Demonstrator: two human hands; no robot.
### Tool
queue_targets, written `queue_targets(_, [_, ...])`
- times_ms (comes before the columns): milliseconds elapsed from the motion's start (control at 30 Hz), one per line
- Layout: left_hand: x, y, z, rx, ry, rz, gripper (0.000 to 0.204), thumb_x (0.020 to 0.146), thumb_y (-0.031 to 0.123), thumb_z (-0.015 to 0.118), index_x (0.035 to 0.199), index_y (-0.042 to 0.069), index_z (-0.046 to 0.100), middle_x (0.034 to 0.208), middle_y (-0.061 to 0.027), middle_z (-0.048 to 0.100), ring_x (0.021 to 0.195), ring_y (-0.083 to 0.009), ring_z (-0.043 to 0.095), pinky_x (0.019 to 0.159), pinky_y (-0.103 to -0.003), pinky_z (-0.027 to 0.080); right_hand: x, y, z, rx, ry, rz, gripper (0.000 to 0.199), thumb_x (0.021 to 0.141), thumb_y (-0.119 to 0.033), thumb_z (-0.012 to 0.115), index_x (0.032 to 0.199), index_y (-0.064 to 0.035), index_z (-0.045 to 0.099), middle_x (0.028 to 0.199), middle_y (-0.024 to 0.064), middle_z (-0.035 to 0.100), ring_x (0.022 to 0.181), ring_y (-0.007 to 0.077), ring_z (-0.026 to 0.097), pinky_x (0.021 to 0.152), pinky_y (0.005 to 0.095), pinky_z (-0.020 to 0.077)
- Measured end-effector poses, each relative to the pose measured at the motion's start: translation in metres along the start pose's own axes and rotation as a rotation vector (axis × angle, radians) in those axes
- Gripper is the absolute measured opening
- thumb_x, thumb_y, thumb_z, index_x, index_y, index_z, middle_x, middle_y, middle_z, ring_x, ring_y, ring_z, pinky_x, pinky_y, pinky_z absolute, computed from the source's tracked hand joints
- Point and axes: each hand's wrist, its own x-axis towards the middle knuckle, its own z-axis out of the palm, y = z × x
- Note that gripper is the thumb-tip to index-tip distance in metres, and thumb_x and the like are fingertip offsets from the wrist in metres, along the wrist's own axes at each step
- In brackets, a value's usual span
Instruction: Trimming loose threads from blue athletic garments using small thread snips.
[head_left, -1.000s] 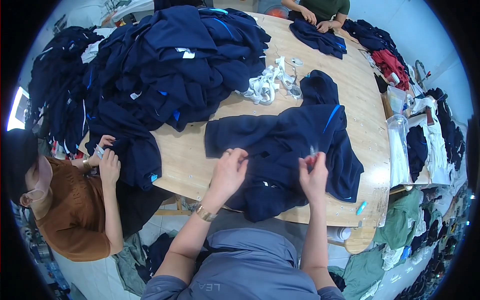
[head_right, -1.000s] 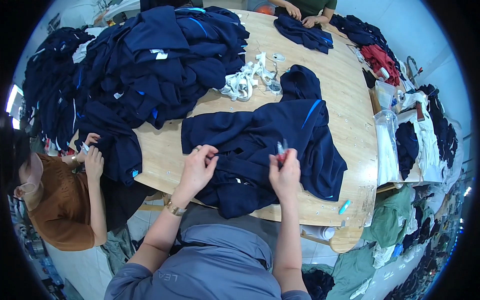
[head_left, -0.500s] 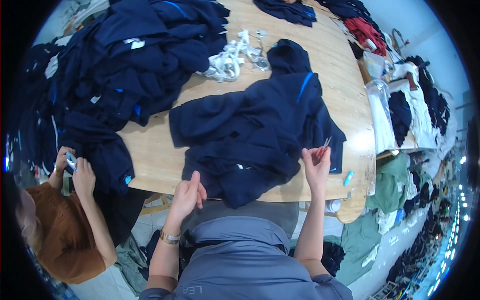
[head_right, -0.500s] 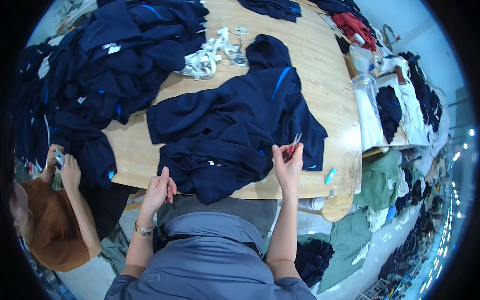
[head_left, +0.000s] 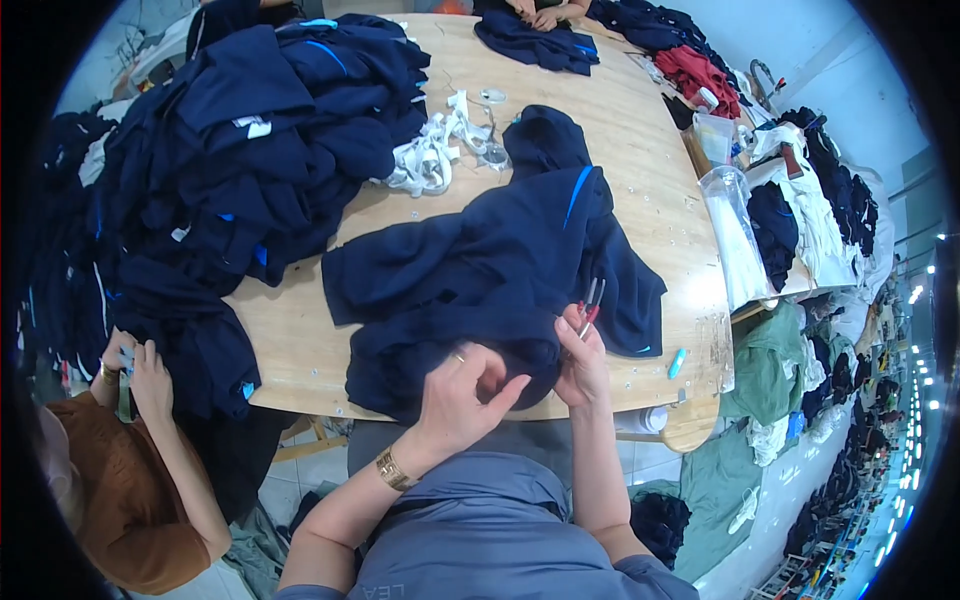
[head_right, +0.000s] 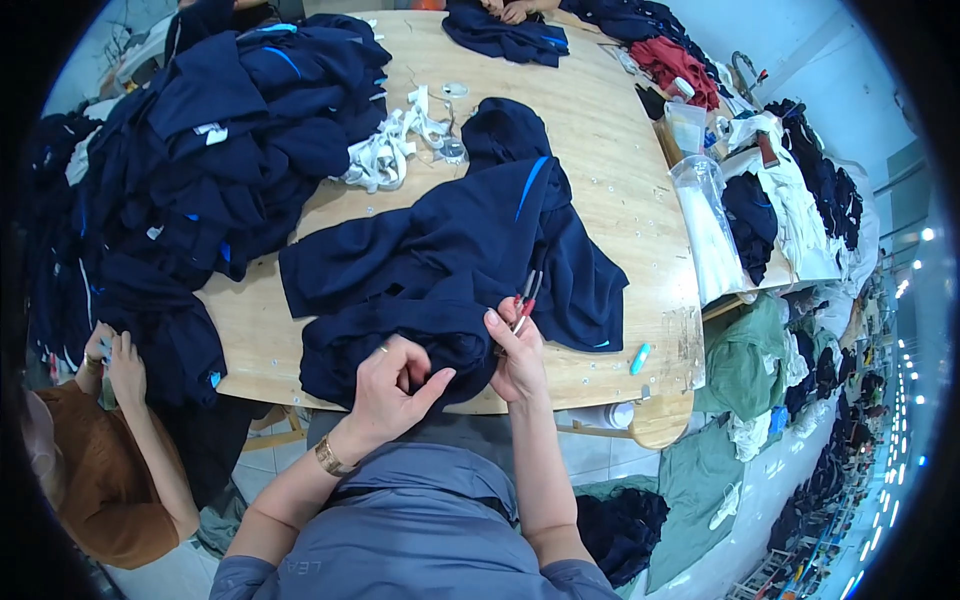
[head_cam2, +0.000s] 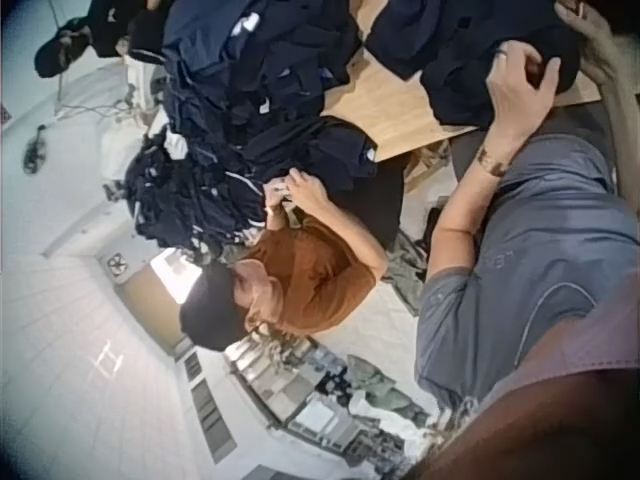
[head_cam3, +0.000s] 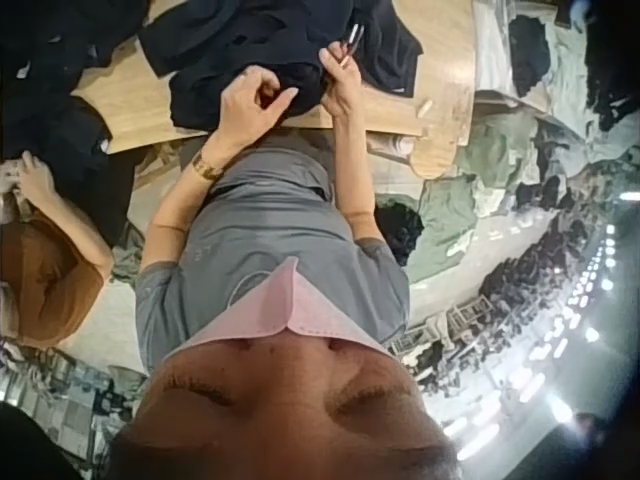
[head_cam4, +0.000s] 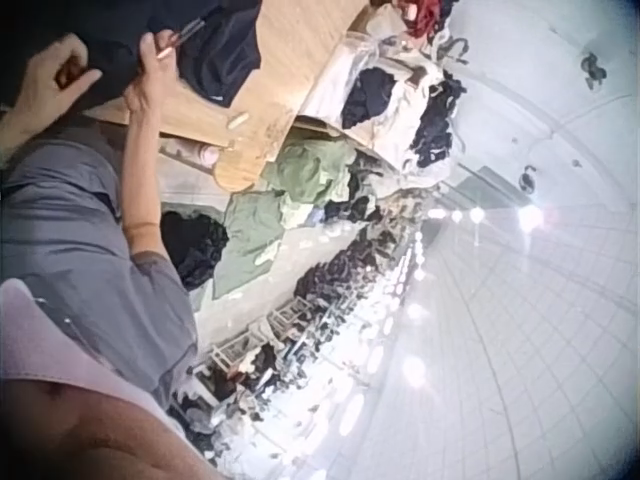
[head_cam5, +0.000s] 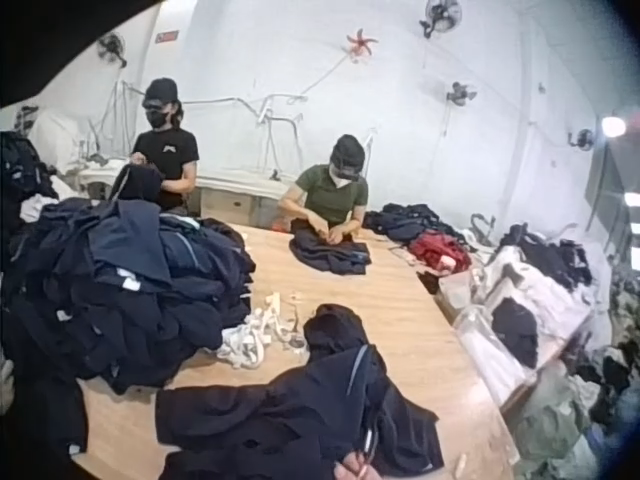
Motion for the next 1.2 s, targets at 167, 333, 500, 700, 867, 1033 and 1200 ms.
queue_targets(167, [0.029,-0.004,-0.028,0.202,-0.053,0.241,0.054,0.066,0.004,0.066,0.117,0.008,0.051,0.12,-0.0122,0.053,0.12,-0.0287,0.045,0.1,-0.044,0.031,0.017,0.006,0.025,0.002,-0.176,0.198,0.025,0.084,-0.003,0.061,0.081,-0.0145,0.04,0.072,-0.0053,0.049,0.065,0.0032,0.05,0.057,0.0172,0.0431])
queue_targets(333, [0.03,-0.034,-0.037,0.216,0.059,0.151,0.032,0.068,0.003,0.06,0.1,0.006,0.06,0.095,-0.0125,0.063,0.098,-0.0287,0.057,0.095,-0.042,0.037,0.037,0.029,0.04,-0.464,-0.093,-0.104,0.027,0.081,-0.007,0.067,0.082,-0.0102,0.04,0.074,-0.0019,0.052,0.066,0.003,0.048,0.06,0.0174,0.0398])
queue_targets(500, [0.035,-0.038,-0.053,0.237,0.186,-0.161,0.011,0.075,0.01,0.055,0.079,0.001,0.061,0.071,-0.0183,0.061,0.067,-0.0366,0.057,0.071,-0.039,0.047,0.021,0.046,0.034,-1.053,-0.17,-0.628,0.05,0.064,-0.02,0.082,0.086,-0.0044,0.04,0.087,0.0094,0.05,0.078,0.0189,0.051,0.071,0.0282,0.042])
queue_targets(700, [0.022,-0.061,-0.064,-0.491,-0.13,-0.451,0.019,0.082,0.015,0.056,0.07,0.0,0.058,0.059,0.0021,0.052,0.054,-0.0114,0.047,0.057,-0.026,0.042,0.014,0.061,0.035,-1.092,-0.274,-0.494,0.04,0.065,-0.009,0.072,0.086,-0.0043,0.038,0.083,0.0084,0.046,0.072,0.019,0.045,0.067,0.0277,0.0399])
queue_targets(867, [0.014,-0.053,-0.069,-0.609,-0.079,-0.619,0.019,0.082,0.019,0.062,0.08,0.0,0.063,0.075,0.0014,0.058,0.067,-0.0119,0.053,0.065,-0.025,0.043,0.024,0.043,0.032,-0.337,-0.245,0.162,0.028,0.064,0.002,0.053,0.082,-0.0126,0.038,0.072,-0.0059,0.04,0.065,0.003,0.041,0.059,0.016,0.0326])
queue_targets(1033, [0.019,-0.032,-0.068,-0.355,-0.174,-0.41,0.018,0.081,0.017,0.068,0.087,0.0,0.065,0.08,0.0007,0.063,0.072,-0.0044,0.053,0.064,-0.02,0.044,0.027,0.05,0.03,-0.244,-0.312,0.203,0.027,0.062,0.002,0.049,0.082,-0.0123,0.038,0.072,-0.0055,0.041,0.067,0.004,0.042,0.061,0.0156,0.0333])
queue_targets(1200, [0.013,-0.037,-0.066,-0.724,-0.134,-0.508,0.018,0.08,0.01,0.068,0.092,-0.002,0.063,0.084,-0.0015,0.064,0.074,-0.0058,0.056,0.065,-0.02,0.046,0.029,0.052,0.03,-0.336,-0.348,0.064,0.034,0.062,0.002,0.054,0.088,-0.0112,0.036,0.089,0.006,0.053,0.083,0.0145,0.051,0.08,0.0236,0.039])
